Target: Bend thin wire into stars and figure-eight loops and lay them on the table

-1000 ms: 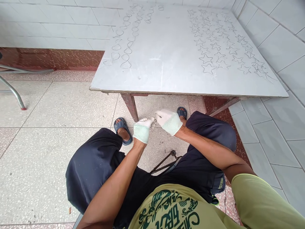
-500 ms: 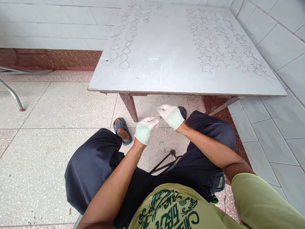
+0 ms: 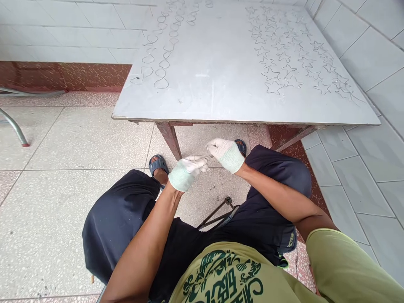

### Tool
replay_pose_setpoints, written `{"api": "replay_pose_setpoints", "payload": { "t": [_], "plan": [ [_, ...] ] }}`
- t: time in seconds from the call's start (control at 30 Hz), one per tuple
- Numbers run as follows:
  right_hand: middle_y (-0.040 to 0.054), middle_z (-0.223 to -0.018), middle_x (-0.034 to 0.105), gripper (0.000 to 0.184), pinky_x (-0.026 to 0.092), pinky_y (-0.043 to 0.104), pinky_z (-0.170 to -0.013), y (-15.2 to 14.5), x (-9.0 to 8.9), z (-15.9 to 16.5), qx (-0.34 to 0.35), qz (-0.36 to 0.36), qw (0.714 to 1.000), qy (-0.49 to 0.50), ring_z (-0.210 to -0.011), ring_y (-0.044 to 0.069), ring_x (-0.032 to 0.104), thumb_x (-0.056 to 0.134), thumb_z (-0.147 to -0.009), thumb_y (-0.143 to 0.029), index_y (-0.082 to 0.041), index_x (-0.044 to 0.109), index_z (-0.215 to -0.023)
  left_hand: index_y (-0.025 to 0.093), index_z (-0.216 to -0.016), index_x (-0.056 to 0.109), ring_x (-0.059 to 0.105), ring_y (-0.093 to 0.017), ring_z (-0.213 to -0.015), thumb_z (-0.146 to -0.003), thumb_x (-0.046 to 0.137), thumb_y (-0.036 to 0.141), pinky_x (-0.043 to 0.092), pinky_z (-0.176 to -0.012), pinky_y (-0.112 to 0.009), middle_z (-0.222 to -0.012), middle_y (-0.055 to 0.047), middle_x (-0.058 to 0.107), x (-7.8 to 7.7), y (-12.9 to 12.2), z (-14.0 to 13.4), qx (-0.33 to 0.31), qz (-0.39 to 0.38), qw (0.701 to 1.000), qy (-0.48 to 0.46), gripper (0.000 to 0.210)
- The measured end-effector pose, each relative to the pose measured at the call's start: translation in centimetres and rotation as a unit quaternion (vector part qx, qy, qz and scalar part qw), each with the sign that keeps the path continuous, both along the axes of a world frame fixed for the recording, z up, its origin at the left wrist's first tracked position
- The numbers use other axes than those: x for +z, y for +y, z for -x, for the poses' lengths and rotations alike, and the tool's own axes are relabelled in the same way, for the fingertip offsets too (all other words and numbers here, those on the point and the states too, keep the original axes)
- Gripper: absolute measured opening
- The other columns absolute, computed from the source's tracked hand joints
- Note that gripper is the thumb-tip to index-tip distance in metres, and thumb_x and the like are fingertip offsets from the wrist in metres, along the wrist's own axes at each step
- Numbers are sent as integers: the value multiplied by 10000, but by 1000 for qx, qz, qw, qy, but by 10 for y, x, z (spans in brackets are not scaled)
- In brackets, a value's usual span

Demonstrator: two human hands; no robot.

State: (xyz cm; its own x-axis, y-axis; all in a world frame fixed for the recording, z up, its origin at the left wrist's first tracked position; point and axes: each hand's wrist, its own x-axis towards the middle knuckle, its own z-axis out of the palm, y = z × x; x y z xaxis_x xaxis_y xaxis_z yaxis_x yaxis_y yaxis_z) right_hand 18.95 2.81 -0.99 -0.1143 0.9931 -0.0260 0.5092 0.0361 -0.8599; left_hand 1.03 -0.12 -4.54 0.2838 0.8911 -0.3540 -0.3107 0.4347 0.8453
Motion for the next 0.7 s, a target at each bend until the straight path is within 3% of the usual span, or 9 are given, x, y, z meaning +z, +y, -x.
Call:
{"api": "replay_pose_setpoints", "payload": {
  "t": [0.2, 0.43, 0.57, 0.7],
  "plan": [
    [-9, -798, 767, 212, 505, 258, -748, -2, 5, 3, -19, 9, 999, 28, -768, 152, 706, 583, -927, -179, -196, 774, -837, 122, -813, 809, 595, -144, -580, -578, 964, 396, 481, -632, -307, -571, -8, 646, 0, 2, -6, 10, -47, 998, 43, 393],
    [-22, -811, 770, 239, 498, 261, -797, -8, 13, 6, -4, -16, 1000, 15, -790, 147, 698, 556, -942, -142, -201, 770, -853, 164, -663, 735, 600, -166, -580, -604, 914, 484, 471, -611, -320, -580, -39, 667, 1, 1, -7, 35, -85, 991, 95, 371],
    [-13, -911, 804, 243, 510, 266, -861, -9, 15, 6, 5, -32, 999, 13, -864, 155, 717, 553, -951, -156, -204, 783, -892, 193, -529, 654, 616, -177, -590, -630, 904, 528, 494, -645, -338, -546, -40, 636, 2, 1, -7, 0, -107, 991, 80, 430],
    [-8, -1003, 821, 253, 517, 273, -917, -11, 16, 6, 19, -44, 999, 14, -944, 166, 732, 552, -962, -161, -214, 797, -929, 196, -520, 650, 628, -187, -580, -573, 947, 559, 542, -693, -374, -529, -35, 633, 2, 2, -5, -34, -82, 996, 26, 472]
  ]
}}
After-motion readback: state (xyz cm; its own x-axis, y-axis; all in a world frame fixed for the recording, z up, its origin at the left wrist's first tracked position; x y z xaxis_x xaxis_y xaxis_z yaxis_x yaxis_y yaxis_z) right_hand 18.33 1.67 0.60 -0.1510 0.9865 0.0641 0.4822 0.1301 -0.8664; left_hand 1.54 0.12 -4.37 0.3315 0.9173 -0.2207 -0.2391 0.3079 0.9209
